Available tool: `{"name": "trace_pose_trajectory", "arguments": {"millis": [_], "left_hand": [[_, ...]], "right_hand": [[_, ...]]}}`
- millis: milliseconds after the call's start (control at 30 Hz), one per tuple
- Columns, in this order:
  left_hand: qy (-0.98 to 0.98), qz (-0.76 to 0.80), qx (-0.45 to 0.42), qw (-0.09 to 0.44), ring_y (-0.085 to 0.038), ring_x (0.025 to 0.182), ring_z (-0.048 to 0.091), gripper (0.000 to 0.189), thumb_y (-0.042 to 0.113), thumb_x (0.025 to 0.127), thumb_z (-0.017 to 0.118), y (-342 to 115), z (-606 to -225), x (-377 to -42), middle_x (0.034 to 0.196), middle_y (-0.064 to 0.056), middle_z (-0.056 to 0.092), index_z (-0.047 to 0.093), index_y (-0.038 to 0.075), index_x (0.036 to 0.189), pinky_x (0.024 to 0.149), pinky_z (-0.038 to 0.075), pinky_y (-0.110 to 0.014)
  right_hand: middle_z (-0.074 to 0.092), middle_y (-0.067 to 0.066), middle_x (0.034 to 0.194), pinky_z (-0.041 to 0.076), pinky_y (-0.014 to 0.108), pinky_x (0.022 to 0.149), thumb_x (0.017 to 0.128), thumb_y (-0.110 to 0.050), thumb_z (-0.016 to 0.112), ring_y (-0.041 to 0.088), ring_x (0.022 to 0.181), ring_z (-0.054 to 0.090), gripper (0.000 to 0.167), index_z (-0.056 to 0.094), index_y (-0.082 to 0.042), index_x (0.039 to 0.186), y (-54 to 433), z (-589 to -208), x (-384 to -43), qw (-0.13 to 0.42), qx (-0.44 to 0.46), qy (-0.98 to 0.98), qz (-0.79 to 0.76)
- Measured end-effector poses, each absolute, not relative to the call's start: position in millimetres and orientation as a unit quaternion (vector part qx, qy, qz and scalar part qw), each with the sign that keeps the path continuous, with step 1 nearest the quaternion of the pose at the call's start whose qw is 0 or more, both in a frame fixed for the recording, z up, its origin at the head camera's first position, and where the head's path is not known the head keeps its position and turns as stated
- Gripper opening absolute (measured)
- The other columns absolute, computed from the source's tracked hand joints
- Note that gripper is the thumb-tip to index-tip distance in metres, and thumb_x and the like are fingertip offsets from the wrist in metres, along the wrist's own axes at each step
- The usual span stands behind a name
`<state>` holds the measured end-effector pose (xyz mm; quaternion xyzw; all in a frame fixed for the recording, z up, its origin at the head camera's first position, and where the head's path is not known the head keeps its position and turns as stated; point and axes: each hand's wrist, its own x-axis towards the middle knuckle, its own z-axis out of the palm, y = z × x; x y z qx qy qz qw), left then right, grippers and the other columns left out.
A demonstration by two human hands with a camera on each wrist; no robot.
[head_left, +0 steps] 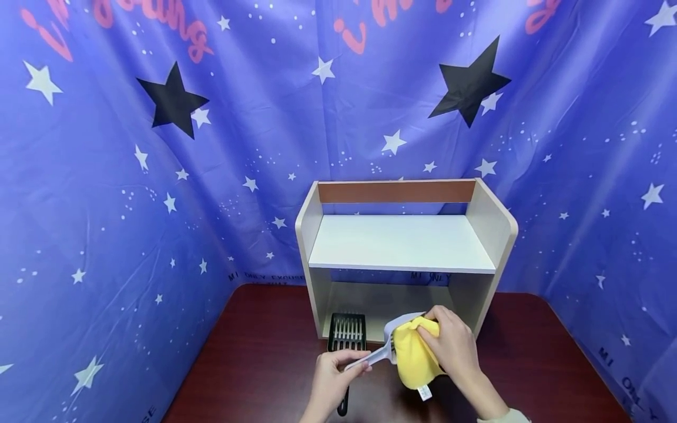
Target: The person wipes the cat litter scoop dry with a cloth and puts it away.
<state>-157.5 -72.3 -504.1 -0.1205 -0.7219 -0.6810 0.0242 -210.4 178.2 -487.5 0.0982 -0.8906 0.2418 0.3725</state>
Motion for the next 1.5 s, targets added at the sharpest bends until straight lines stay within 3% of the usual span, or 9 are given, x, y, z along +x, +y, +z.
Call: {"name": "trace_pose_trajectory", "arguments": {"millis": [633,1067,1300,1500], "left_hand": [[-0.718,-0.685,-0.125,0.019,-0.003,0.076,0.072,0.023,0.003,0.086,0.074,-83,-507,-156,0.094,-0.024,0.075,0.073,-0.007,0.106,0.071,0.059,-0.016],[-0.708,-0.701,-0.087,0.007,-0.004,0.074,0.072,0.021,0.003,0.087,0.072,-84,-510,-165,0.096,-0.025,0.075,0.073,-0.007,0.106,0.073,0.063,-0.031],[-0.706,-0.703,-0.084,0.008,-0.005,0.073,0.072,0.02,0.002,0.087,0.073,-81,-510,-169,0.094,-0.025,0.075,0.074,-0.006,0.104,0.071,0.061,-0.022],[-0.693,-0.714,-0.101,0.004,-0.001,0.073,0.071,0.021,-0.002,0.087,0.071,-77,-508,-168,0.098,-0.03,0.073,0.072,-0.01,0.106,0.074,0.062,-0.025]], "right_hand": [[0.064,-0.002,0.073,0.048,0.037,0.055,0.064,-0.013,0.088,0.013,0.066,0.058,0.03,0.061,-0.017,0.076,194,-488,-207,0.372,0.085,-0.889,0.254],[0.063,-0.007,0.077,0.049,0.032,0.059,0.064,-0.01,0.091,0.008,0.07,0.057,0.034,0.062,-0.018,0.079,189,-483,-208,0.373,0.137,-0.878,0.268],[0.063,-0.007,0.078,0.049,0.031,0.06,0.064,-0.011,0.09,0.006,0.071,0.055,0.034,0.061,-0.018,0.079,180,-483,-208,0.37,0.145,-0.876,0.274],[0.064,-0.006,0.078,0.049,0.031,0.06,0.064,-0.011,0.09,0.007,0.07,0.057,0.034,0.06,-0.019,0.078,174,-486,-208,0.371,0.147,-0.874,0.277]]}}
